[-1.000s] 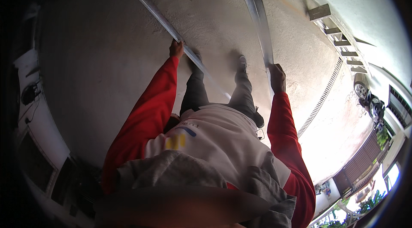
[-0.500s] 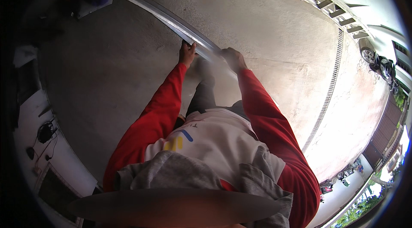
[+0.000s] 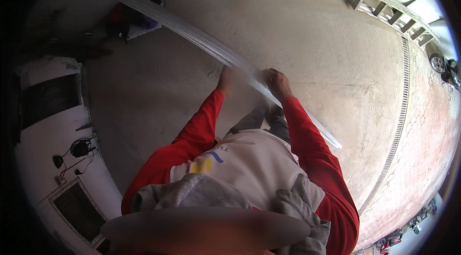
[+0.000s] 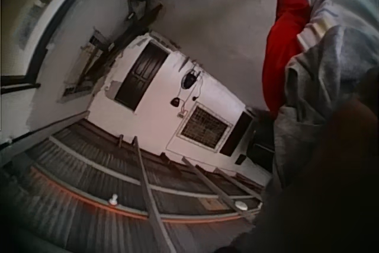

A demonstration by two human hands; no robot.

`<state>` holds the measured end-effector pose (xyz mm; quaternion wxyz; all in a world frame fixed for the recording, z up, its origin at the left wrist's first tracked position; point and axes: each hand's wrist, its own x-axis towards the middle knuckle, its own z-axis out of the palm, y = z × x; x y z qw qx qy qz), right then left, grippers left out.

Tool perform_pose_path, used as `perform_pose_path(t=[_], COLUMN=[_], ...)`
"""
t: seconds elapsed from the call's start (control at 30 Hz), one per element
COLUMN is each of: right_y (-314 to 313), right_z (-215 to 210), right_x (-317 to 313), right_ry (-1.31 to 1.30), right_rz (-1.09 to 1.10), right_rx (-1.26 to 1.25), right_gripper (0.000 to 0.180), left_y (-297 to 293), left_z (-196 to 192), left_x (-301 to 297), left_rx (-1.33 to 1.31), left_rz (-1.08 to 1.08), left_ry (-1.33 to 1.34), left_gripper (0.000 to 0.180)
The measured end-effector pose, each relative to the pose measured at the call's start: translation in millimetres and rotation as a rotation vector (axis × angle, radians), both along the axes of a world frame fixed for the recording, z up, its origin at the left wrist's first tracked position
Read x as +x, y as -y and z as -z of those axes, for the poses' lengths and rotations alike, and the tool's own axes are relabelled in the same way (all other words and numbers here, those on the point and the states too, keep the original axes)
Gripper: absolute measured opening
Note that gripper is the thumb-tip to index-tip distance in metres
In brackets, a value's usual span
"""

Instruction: The person walks from a garage area to a pile of metal rods, selects two long rods, and carries them into a building. They walk up a staircase and place the rods on a scaffolding platform inside a room under renovation.

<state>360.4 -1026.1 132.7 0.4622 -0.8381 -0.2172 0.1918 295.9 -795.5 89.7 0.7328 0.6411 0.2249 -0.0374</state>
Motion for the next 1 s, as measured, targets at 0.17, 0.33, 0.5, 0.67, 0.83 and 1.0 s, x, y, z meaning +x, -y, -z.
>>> perform_pose_path(t=[0.17, 0.33, 0.5, 0.67, 0.83, 1.0], right_y=[18, 22, 25, 33, 49, 66], right_z=[-30, -27, -15, -23, -47, -65], right_x=[-7, -12, -25, -37, -47, -62], right_ry=[0.075, 0.074, 0.092, 0.177, 0.138, 0.197], right_rz=[-0.058, -0.059, -0.004, 0.035, 0.005, -0.056], right_rx=[0.072, 0.059, -0.003, 0.098, 0.101, 0.129], right_gripper=[0.013, 0.014, 0.018, 0.019, 0.019, 0.018], left_y=[-10, 6, 28, 40, 45, 46], left_z=[33, 4, -40, -52, -56, -40], left_x=[0, 6, 4, -5, -12, -11], left_rx=[0.585, 0.042, -0.072, 0.023, 0.066, 0.021], left_rz=[0.184, -0.069, -0.037, -0.007, -0.052, -0.052], left_ry=[0.231, -0.145, -0.026, 0.034, -0.1, -0.082], left_gripper=[0.032, 0.03, 0.036, 0.039, 0.037, 0.036])
